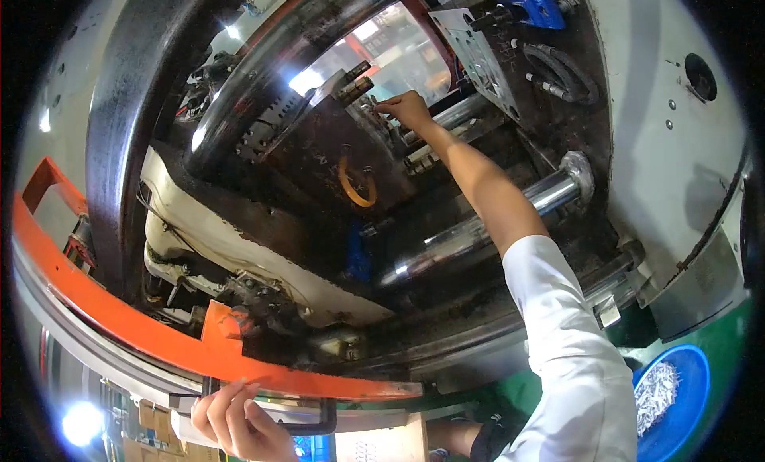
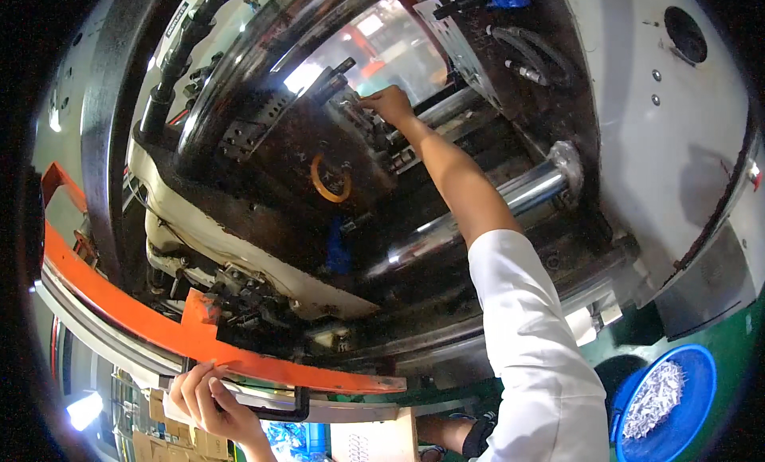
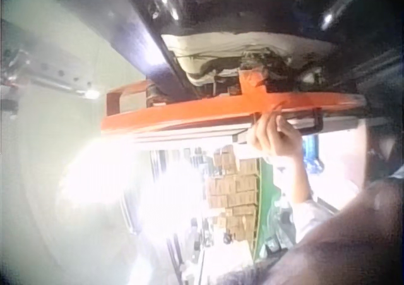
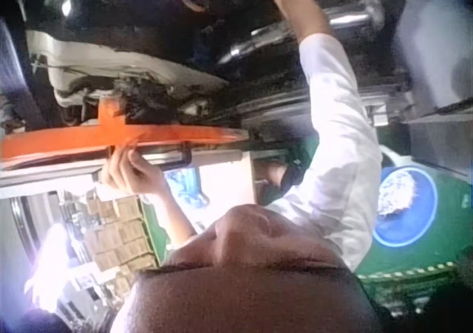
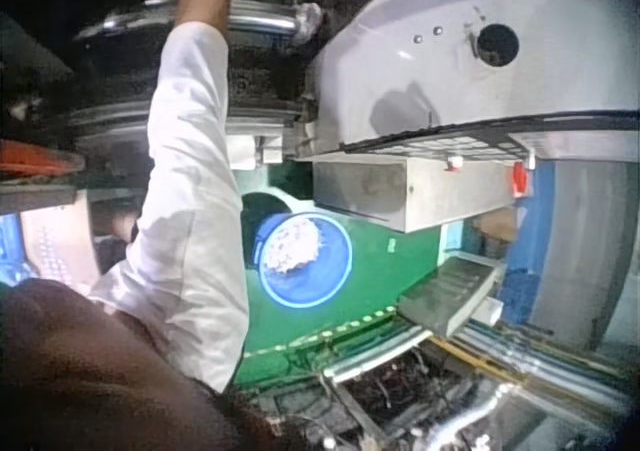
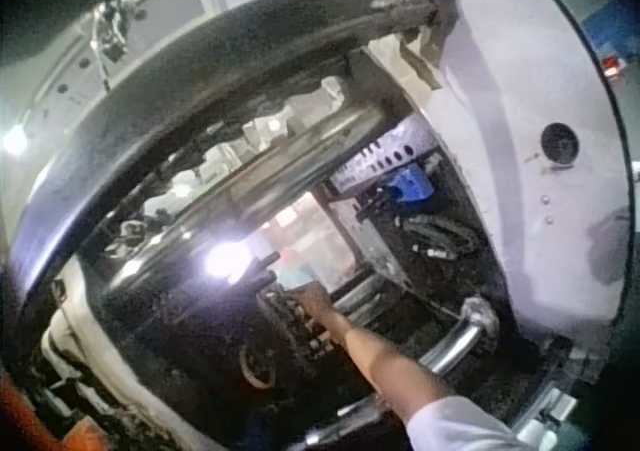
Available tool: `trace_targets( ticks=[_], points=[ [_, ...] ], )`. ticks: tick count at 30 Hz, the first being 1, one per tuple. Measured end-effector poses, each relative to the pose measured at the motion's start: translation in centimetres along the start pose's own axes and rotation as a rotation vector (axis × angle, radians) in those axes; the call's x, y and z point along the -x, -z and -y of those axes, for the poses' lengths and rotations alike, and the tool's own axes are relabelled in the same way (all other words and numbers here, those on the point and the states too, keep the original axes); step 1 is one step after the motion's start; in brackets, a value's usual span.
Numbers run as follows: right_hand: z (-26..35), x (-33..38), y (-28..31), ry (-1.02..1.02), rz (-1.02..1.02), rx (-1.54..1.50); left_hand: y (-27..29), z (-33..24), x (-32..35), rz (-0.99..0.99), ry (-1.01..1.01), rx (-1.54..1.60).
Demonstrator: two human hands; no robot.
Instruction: The person assembles plastic components by inserting blue plastic inserts into white plastic housings by hand.
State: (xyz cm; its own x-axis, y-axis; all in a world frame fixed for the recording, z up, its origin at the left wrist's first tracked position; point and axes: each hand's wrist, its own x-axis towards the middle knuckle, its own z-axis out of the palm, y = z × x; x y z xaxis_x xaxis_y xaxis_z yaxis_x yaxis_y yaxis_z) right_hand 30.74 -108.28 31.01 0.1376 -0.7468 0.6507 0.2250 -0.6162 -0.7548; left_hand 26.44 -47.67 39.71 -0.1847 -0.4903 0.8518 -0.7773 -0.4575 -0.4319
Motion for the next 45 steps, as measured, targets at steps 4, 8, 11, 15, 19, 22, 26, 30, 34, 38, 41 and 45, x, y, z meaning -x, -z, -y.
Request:
trace_targets(
  ticks=[4, 8, 11, 15, 19, 22, 26, 30, 34, 38, 41, 45],
  points=[
    [1.6, 0.3, -0.3, 0.024, 0.061, -0.029, 0.3, -0.1, 0.1, 0.025, 0.019, -0.046],
    [0.3, -0.3, 0.3, 0.052, 0.049, 0.023, 0.0, -0.4, -0.1, 0.011, 0.035, -0.002],
    [1.3, -0.2, -0.5, -0.033, 0.122, -0.014, 0.2, -0.3, -0.1, 0.001, 0.014, -0.028],
    [0.7, 0.0, -0.1, -0.095, 0.216, -0.089, 0.1, -0.2, 0.0, 0.002, 0.010, 0.003],
    [1.5, 1.7, -0.3, 0.067, 0.280, -0.011, 0.4, 0.0, 0.2, 0.006, 0.027, 0.030],
    [1.7, 1.9, 0.0, 0.023, 0.340, -0.050, 0.6, 0.2, -1.1, -0.055, -0.101, 0.094],
    [1.9, 2.2, -0.2, 0.051, 0.321, 0.065, 0.2, 0.1, -1.4, -0.089, -0.105, 0.137],
    [1.4, 1.6, -0.4, 0.131, 0.320, 0.088, 0.2, 0.0, -1.4, -0.104, -0.099, 0.153],
    [-0.5, 0.8, -0.4, 0.129, 0.277, 0.112, 0.3, 0.0, -1.6, -0.100, -0.112, 0.166],
    [-0.7, 0.2, -0.6, 0.068, 0.221, 0.043, 0.4, -0.1, -1.7, -0.101, -0.132, 0.149],
    [1.6, 1.4, -2.3, 0.057, 0.241, 0.215, 0.8, 0.3, -1.1, -0.108, -0.114, 0.088],
    [2.2, 1.6, -2.3, 0.024, 0.157, 0.557, 1.1, 0.0, -0.1, 0.051, -0.017, -0.050]
  ],
)
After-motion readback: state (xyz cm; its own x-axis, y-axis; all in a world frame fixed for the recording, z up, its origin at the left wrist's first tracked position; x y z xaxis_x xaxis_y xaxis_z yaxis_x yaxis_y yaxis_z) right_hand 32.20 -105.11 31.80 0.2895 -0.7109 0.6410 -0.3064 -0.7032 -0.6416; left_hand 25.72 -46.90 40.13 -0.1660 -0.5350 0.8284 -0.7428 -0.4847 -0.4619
